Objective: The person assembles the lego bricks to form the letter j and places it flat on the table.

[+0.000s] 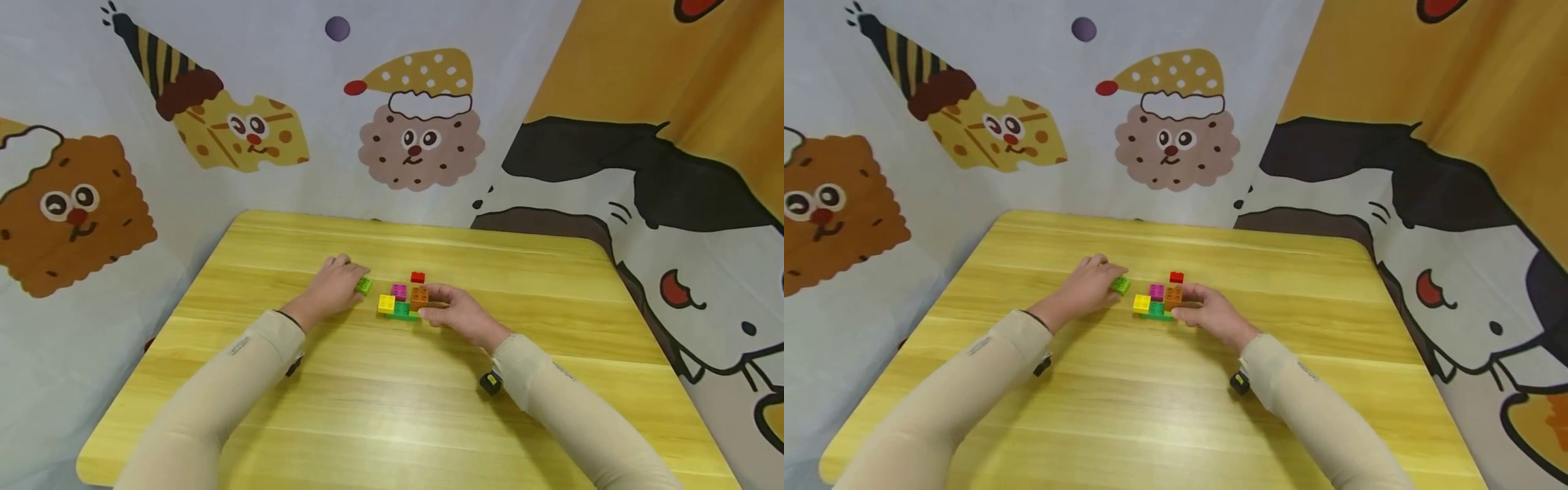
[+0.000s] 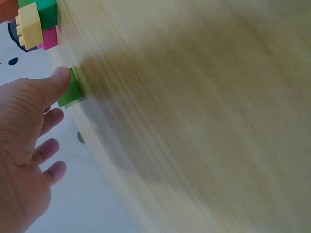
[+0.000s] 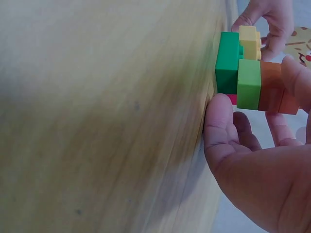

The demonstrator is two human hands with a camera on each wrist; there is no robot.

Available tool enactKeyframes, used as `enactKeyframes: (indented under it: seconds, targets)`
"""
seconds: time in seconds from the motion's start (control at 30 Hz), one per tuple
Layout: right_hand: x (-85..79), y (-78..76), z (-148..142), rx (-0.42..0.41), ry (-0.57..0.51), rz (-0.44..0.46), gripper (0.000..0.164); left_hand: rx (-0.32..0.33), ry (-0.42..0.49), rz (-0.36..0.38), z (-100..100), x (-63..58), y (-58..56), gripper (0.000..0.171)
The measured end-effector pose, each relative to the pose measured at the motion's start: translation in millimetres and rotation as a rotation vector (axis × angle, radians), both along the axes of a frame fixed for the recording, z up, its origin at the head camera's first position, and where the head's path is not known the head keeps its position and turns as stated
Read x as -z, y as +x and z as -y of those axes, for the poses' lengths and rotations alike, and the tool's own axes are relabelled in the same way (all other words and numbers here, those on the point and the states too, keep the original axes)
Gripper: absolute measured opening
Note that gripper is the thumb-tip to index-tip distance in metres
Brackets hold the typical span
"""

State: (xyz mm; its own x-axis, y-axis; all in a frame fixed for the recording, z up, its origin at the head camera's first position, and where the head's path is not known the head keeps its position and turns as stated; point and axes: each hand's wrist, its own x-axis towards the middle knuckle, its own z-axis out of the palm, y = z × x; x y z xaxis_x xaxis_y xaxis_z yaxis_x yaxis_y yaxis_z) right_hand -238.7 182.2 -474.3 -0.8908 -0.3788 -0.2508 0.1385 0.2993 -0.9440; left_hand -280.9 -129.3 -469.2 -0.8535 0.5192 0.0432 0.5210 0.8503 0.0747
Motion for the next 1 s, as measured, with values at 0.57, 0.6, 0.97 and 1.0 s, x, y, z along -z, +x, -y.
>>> enactKeyframes:
  seconds: [0.57,0.6,0.97,1.0]
  targets:
    - [0.0,-1.7,2.1,0.014,0.003,-0.006,0.059,-0.030,0.099,0.031,-2.4,-4.4,-2.8,0.042]
    - [0.2,-1.8,1.8,0.016,0.001,-0.003,0.059,-0.032,0.135,0.045,-5.6,-8.4,-0.7,0.042]
    - [1.4,0.4,-1.6,-0.002,-0.003,-0.028,0.050,0.206,0.257,0.025,-74.6,-44.8,24.2,0.047]
    - [2.2,0.1,-1.4,-0.007,-0.007,-0.029,0.051,0.209,0.245,0.013,-77.3,-43.4,24.5,0.047]
